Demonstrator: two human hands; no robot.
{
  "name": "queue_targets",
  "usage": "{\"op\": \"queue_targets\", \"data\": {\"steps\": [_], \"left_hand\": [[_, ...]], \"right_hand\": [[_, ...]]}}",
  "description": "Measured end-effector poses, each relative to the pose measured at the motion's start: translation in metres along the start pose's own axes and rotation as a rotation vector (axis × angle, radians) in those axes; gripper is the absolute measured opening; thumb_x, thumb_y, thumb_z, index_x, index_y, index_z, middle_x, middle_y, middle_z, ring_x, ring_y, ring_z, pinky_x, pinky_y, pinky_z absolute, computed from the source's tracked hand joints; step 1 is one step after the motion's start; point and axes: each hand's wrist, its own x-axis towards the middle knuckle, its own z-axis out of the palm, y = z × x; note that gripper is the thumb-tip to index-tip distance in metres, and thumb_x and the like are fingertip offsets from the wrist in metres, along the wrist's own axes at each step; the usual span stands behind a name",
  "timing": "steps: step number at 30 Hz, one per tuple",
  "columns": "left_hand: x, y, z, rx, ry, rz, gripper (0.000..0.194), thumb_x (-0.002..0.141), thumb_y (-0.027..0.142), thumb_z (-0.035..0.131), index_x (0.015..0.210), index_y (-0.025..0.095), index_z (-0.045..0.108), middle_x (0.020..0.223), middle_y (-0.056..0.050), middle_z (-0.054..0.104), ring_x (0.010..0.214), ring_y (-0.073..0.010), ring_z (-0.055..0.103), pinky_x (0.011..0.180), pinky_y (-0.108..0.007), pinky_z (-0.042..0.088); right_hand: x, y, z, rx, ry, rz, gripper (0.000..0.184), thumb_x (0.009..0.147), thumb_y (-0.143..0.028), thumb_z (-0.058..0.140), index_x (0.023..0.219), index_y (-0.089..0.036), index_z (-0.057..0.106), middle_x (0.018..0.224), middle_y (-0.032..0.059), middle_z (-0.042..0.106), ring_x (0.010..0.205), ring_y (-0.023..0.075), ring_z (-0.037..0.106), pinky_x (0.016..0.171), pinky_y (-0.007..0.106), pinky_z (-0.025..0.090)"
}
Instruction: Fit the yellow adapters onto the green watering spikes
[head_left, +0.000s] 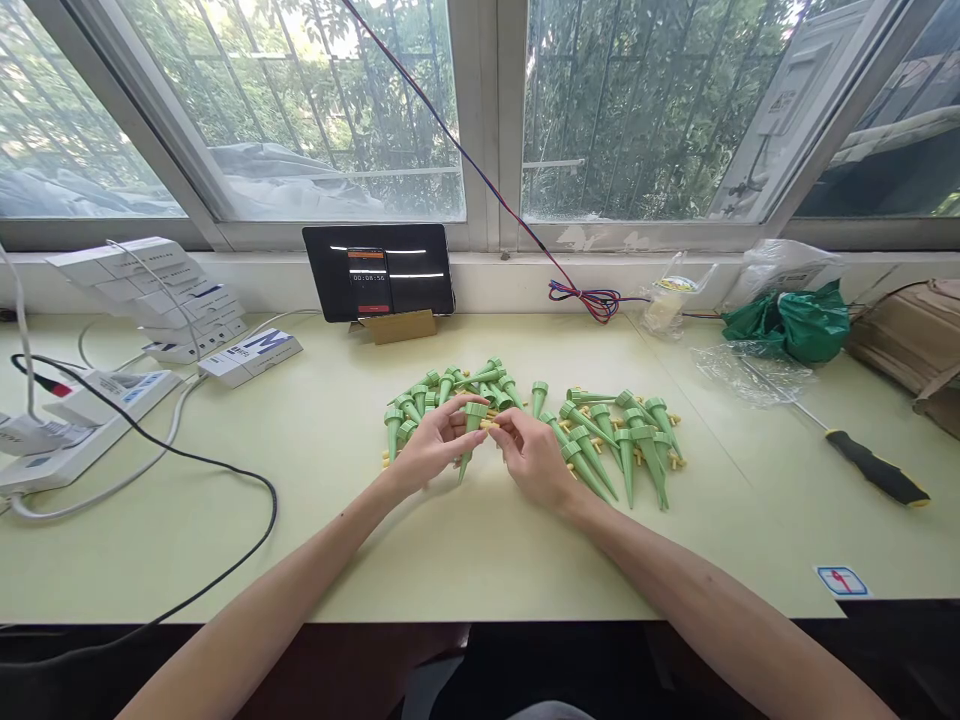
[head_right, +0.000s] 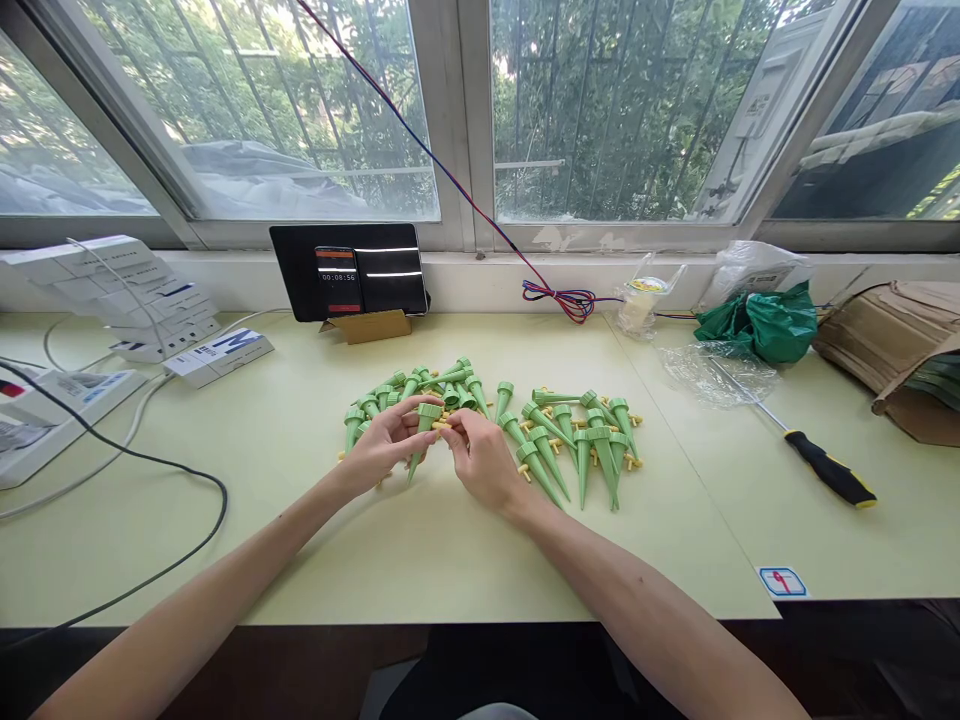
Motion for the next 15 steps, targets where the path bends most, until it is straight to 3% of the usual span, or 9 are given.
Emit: {"op": "queue_targets", "data": {"steps": [9, 15], "left_hand": [[0.0011, -0.0005, -0.002, -0.036, -0.005, -0.034, 0.049, 0.087, 0.042, 0.069, 0.129, 0.022, 0.055, 0.072, 0.002, 0.056, 0.06, -0.0111, 0.052, 0.05, -0.021, 0.037], [0.0062, -0.005, -0.0033, -0.302, -0.049, -0.106, 0.045, 0.09, 0.046, 0.063, 0.125, 0.019, 0.058, 0.076, -0.001, 0.059, 0.058, -0.01, 0.052, 0.055, -0.022, 0.043]], "right_hand": [[0.0008, -0.0009, 0.0, 0.003, -0.003, 0.003, 0.023, 0.1, -0.035, 0.047, 0.091, -0.019, 0.061, 0.083, 0.0044, 0.069, 0.066, 0.0161, 0.058, 0.062, 0.027, 0.043], [0.001, -0.0027, -0.0002, 0.035, 0.012, -0.003, 0.024, 0.101, -0.037, 0.047, 0.095, -0.019, 0.062, 0.086, 0.0046, 0.071, 0.07, 0.0163, 0.061, 0.065, 0.027, 0.046]]}}
